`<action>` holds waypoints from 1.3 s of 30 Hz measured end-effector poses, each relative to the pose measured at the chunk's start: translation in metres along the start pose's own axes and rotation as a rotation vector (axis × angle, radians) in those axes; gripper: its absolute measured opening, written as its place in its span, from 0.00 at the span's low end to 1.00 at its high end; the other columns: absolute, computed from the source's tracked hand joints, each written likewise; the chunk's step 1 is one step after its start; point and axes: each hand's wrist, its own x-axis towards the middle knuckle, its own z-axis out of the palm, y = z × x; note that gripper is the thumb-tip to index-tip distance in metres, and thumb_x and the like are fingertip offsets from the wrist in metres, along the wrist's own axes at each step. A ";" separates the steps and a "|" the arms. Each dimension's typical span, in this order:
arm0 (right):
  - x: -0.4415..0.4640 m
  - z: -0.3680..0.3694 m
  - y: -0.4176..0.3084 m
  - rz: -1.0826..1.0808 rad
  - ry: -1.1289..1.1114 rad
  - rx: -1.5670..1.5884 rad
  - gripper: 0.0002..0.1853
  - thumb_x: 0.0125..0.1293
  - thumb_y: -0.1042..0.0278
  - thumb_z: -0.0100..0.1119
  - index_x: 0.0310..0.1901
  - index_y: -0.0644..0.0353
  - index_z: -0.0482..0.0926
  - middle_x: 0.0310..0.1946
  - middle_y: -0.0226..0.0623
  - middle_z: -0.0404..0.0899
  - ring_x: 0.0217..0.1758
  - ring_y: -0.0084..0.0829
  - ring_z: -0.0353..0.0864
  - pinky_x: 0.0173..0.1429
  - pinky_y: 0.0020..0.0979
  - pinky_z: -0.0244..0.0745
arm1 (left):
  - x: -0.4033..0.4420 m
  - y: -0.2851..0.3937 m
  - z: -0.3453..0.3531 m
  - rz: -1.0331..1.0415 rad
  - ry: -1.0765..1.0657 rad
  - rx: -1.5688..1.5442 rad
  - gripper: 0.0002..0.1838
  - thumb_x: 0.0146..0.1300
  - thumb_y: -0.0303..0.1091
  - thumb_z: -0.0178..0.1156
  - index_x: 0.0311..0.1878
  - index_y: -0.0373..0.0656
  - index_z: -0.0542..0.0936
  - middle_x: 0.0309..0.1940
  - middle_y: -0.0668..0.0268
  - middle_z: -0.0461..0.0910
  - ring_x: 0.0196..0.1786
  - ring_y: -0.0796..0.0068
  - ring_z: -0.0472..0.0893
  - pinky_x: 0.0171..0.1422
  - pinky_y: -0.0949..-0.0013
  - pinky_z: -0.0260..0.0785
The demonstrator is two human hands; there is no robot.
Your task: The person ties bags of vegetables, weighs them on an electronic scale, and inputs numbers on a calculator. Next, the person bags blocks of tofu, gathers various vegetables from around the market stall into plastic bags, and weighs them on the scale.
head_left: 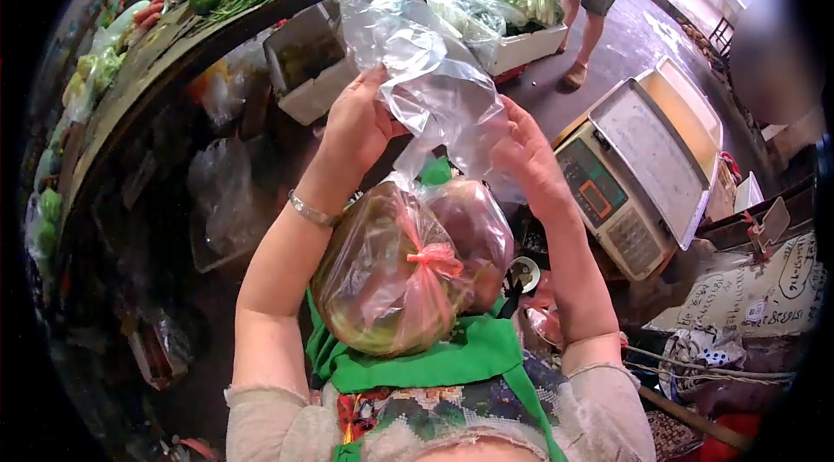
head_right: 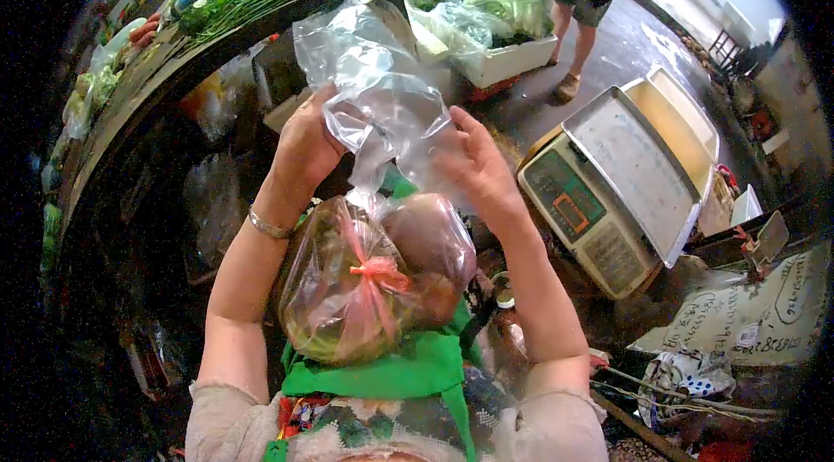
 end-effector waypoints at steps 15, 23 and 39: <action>0.018 -0.065 0.032 -0.146 -0.001 0.560 0.24 0.65 0.69 0.53 0.63 0.61 0.67 0.51 0.42 0.77 0.47 0.36 0.80 0.42 0.33 0.78 | -0.003 0.010 -0.012 0.007 -0.110 0.033 0.20 0.73 0.40 0.47 0.57 0.33 0.69 0.47 0.43 0.80 0.41 0.45 0.84 0.45 0.53 0.78; 0.001 -0.032 0.030 -0.153 -0.313 0.319 0.25 0.65 0.55 0.61 0.62 0.49 0.68 0.64 0.35 0.66 0.66 0.36 0.67 0.63 0.43 0.62 | -0.005 0.007 -0.008 0.192 0.103 0.062 0.17 0.75 0.37 0.44 0.56 0.34 0.69 0.47 0.44 0.80 0.44 0.52 0.83 0.47 0.54 0.78; 0.021 -0.012 0.016 0.053 0.167 0.373 0.08 0.69 0.70 0.54 0.46 0.61 0.80 0.36 0.35 0.83 0.35 0.24 0.78 0.42 0.26 0.74 | -0.034 0.026 0.008 0.328 0.060 0.395 0.21 0.74 0.43 0.47 0.58 0.35 0.73 0.43 0.48 0.82 0.35 0.59 0.84 0.41 0.63 0.78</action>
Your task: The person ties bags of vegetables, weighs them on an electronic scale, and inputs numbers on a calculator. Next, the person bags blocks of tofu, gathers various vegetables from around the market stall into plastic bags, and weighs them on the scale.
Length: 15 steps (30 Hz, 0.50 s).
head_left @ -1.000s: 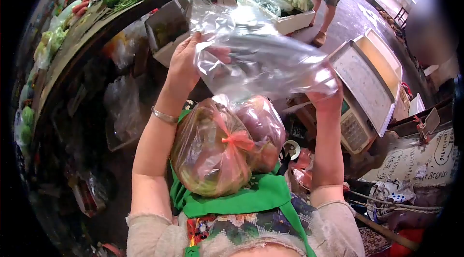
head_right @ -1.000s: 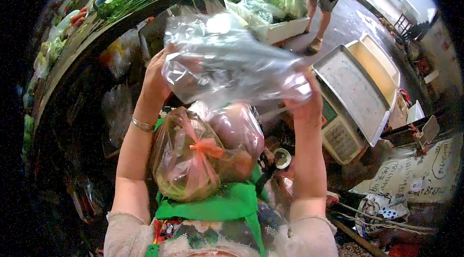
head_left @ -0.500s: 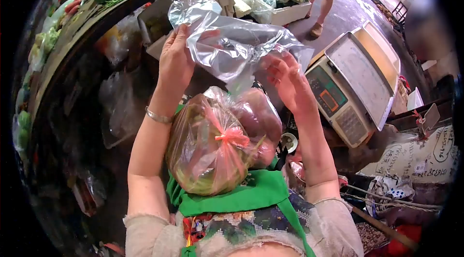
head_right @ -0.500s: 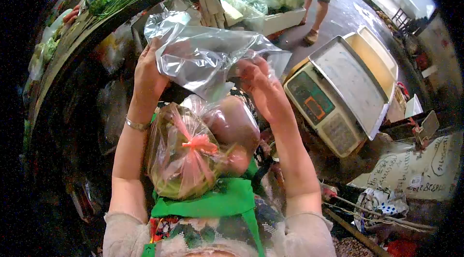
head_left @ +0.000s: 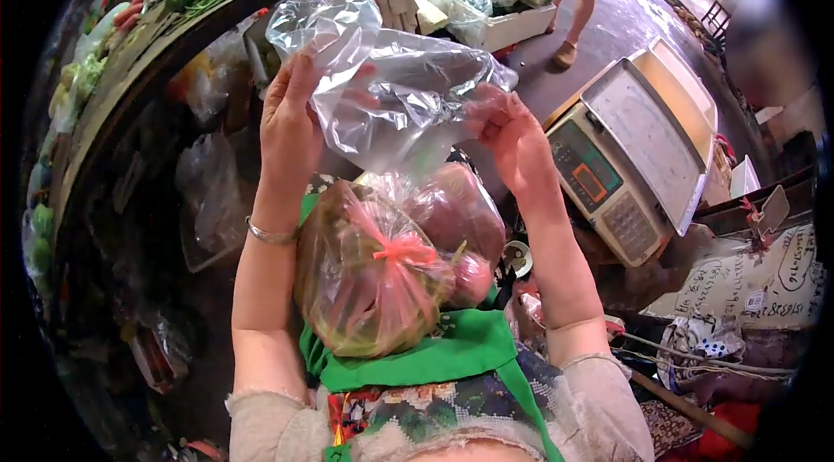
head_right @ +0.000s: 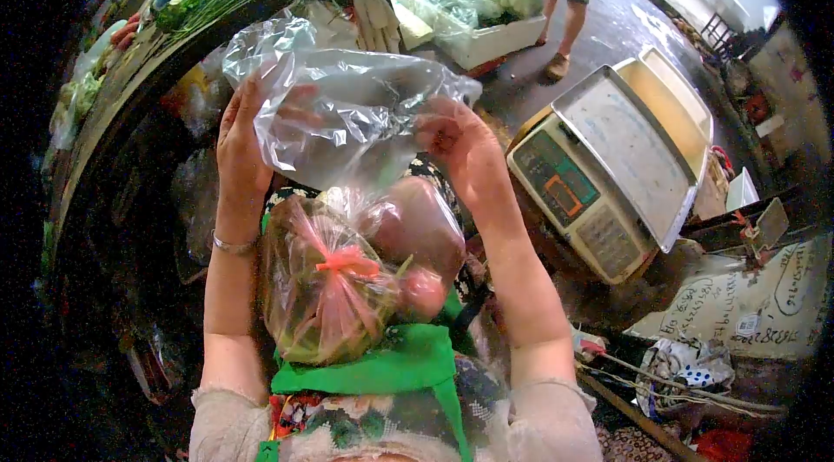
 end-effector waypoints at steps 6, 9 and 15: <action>0.010 -0.014 0.013 -0.236 -0.038 -0.087 0.08 0.67 0.69 0.60 0.44 0.62 0.82 0.35 0.32 0.82 0.32 0.21 0.77 0.38 0.22 0.73 | 0.001 -0.006 -0.006 -0.033 0.018 0.026 0.22 0.74 0.45 0.46 0.56 0.34 0.74 0.44 0.50 0.83 0.34 0.61 0.85 0.40 0.67 0.77; 0.010 -0.014 0.006 -0.267 -0.004 -0.108 0.07 0.66 0.68 0.61 0.41 0.62 0.83 0.31 0.30 0.81 0.30 0.20 0.76 0.34 0.21 0.70 | 0.012 -0.018 -0.019 0.045 0.123 0.090 0.18 0.73 0.37 0.49 0.57 0.34 0.73 0.39 0.58 0.83 0.34 0.67 0.83 0.41 0.70 0.76; 0.014 0.014 0.000 -0.340 -0.029 -0.471 0.06 0.63 0.69 0.64 0.31 0.61 0.80 0.22 0.26 0.77 0.25 0.15 0.70 0.31 0.20 0.66 | 0.006 0.001 0.007 0.516 0.277 0.881 0.11 0.66 0.25 0.57 0.51 0.38 0.76 0.41 0.68 0.80 0.40 0.82 0.77 0.45 0.77 0.72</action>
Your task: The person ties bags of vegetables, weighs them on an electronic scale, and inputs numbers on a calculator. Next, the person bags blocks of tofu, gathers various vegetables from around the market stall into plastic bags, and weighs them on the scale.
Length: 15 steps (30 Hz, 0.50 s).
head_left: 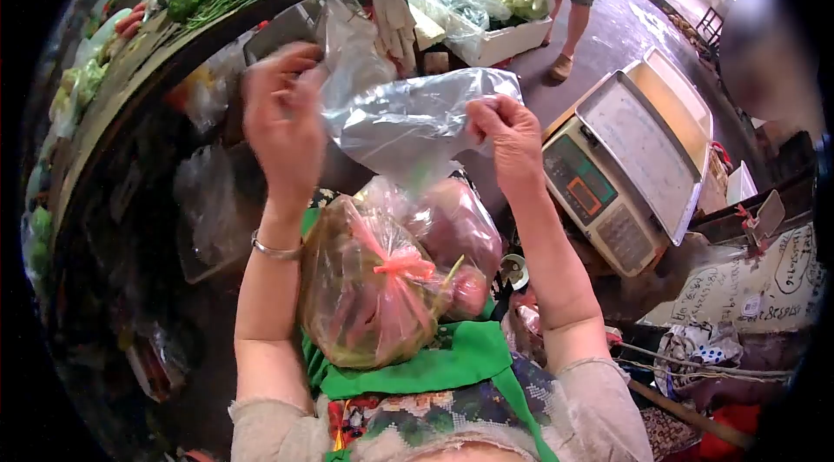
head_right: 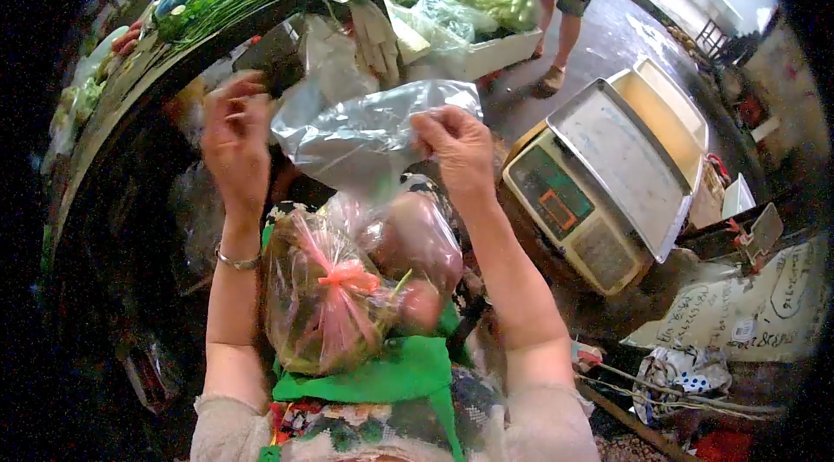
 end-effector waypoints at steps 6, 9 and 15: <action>0.004 0.046 -0.001 -0.131 -0.203 -0.245 0.06 0.59 0.74 0.65 0.31 0.63 0.76 0.21 0.27 0.76 0.25 0.15 0.70 0.29 0.21 0.66 | -0.015 0.010 0.029 -0.490 -0.691 -0.442 0.07 0.65 0.31 0.61 0.40 0.37 0.78 0.33 0.69 0.80 0.34 0.82 0.78 0.38 0.77 0.72; 0.009 0.047 -0.012 -0.235 -0.173 -0.576 0.12 0.54 0.71 0.67 0.29 0.65 0.71 0.19 0.34 0.72 0.24 0.20 0.68 0.28 0.27 0.66 | -0.014 -0.002 0.032 -0.645 -0.683 -0.651 0.07 0.66 0.32 0.59 0.38 0.37 0.78 0.32 0.67 0.81 0.34 0.79 0.80 0.37 0.75 0.75; 0.046 0.017 -0.017 -0.116 -0.289 -0.482 0.15 0.55 0.69 0.69 0.26 0.65 0.70 0.19 0.34 0.69 0.25 0.21 0.66 0.29 0.27 0.65 | -0.006 -0.020 0.027 -0.734 -0.552 -1.006 0.09 0.71 0.34 0.51 0.41 0.40 0.76 0.39 0.58 0.83 0.42 0.66 0.83 0.47 0.61 0.78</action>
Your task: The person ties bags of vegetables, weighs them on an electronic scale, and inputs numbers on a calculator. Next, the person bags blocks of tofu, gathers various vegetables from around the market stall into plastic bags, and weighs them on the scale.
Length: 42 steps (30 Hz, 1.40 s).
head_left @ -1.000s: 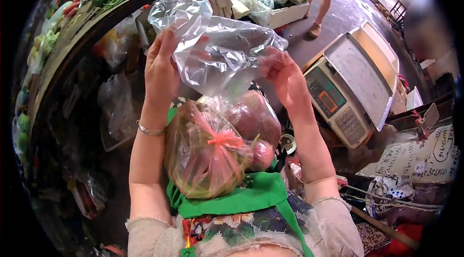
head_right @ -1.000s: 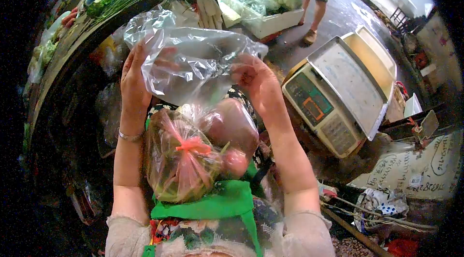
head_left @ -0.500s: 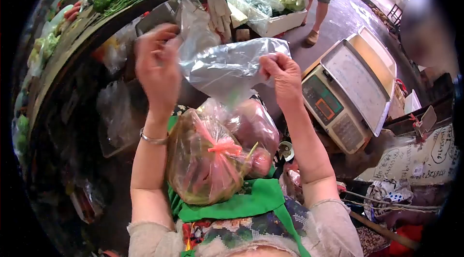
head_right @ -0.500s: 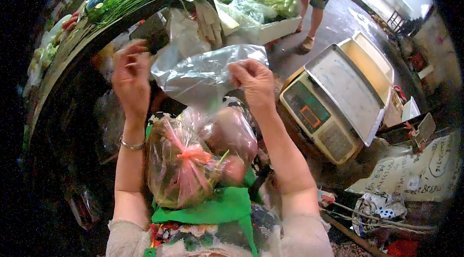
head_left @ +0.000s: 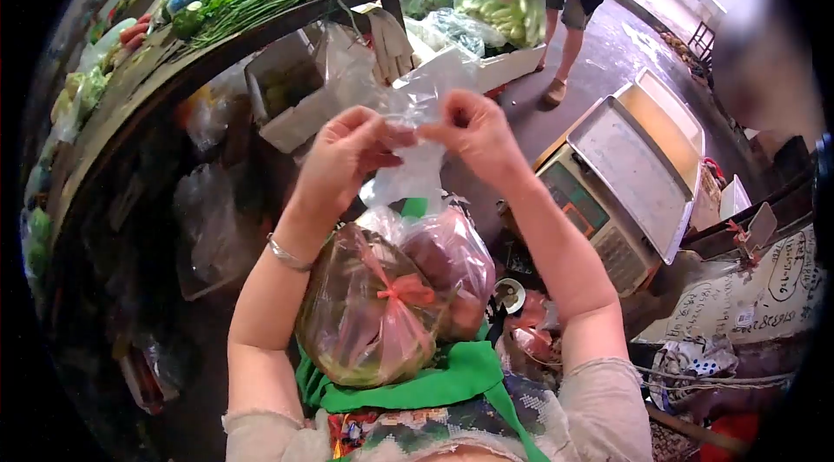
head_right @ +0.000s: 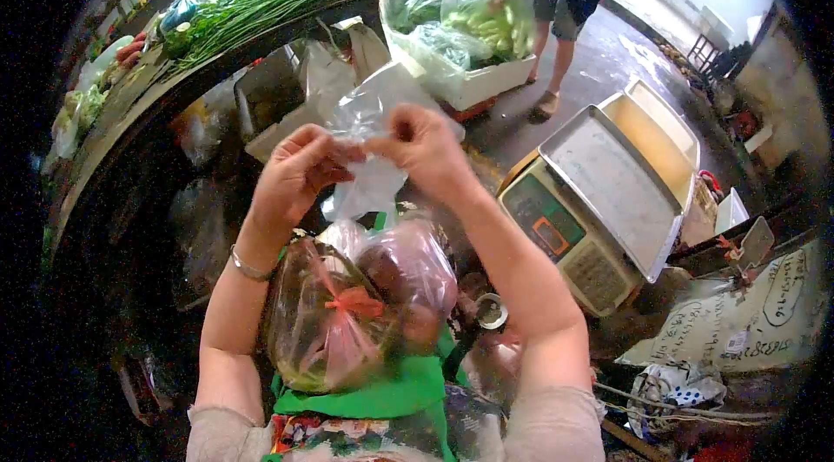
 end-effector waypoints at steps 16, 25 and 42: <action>0.018 -0.063 -0.002 -0.354 -0.122 -0.825 0.47 0.47 0.52 0.71 0.69 0.52 0.58 0.66 0.45 0.59 0.72 0.42 0.55 0.73 0.41 0.46 | 0.001 0.027 0.003 0.163 0.119 0.290 0.06 0.71 0.36 0.54 0.37 0.46 0.76 0.21 0.77 0.70 0.19 0.91 0.62 0.21 0.83 0.52; 0.053 -0.067 0.020 0.188 -0.510 -0.206 0.10 0.69 0.64 0.54 0.37 0.64 0.77 0.32 0.33 0.81 0.37 0.28 0.80 0.46 0.28 0.73 | 0.023 0.007 -0.039 0.358 0.239 1.468 0.18 0.50 0.21 0.64 0.45 0.43 0.75 0.36 0.62 0.73 0.39 0.61 0.77 0.43 0.66 0.70; 0.088 -0.189 0.080 0.550 0.157 0.821 0.11 0.69 0.66 0.48 0.42 0.62 0.79 0.36 0.37 0.83 0.38 0.31 0.84 0.47 0.35 0.80 | -0.015 -0.084 -0.101 -0.303 -0.257 0.431 0.24 0.68 0.34 0.56 0.65 0.40 0.69 0.48 0.68 0.78 0.46 0.80 0.76 0.50 0.75 0.70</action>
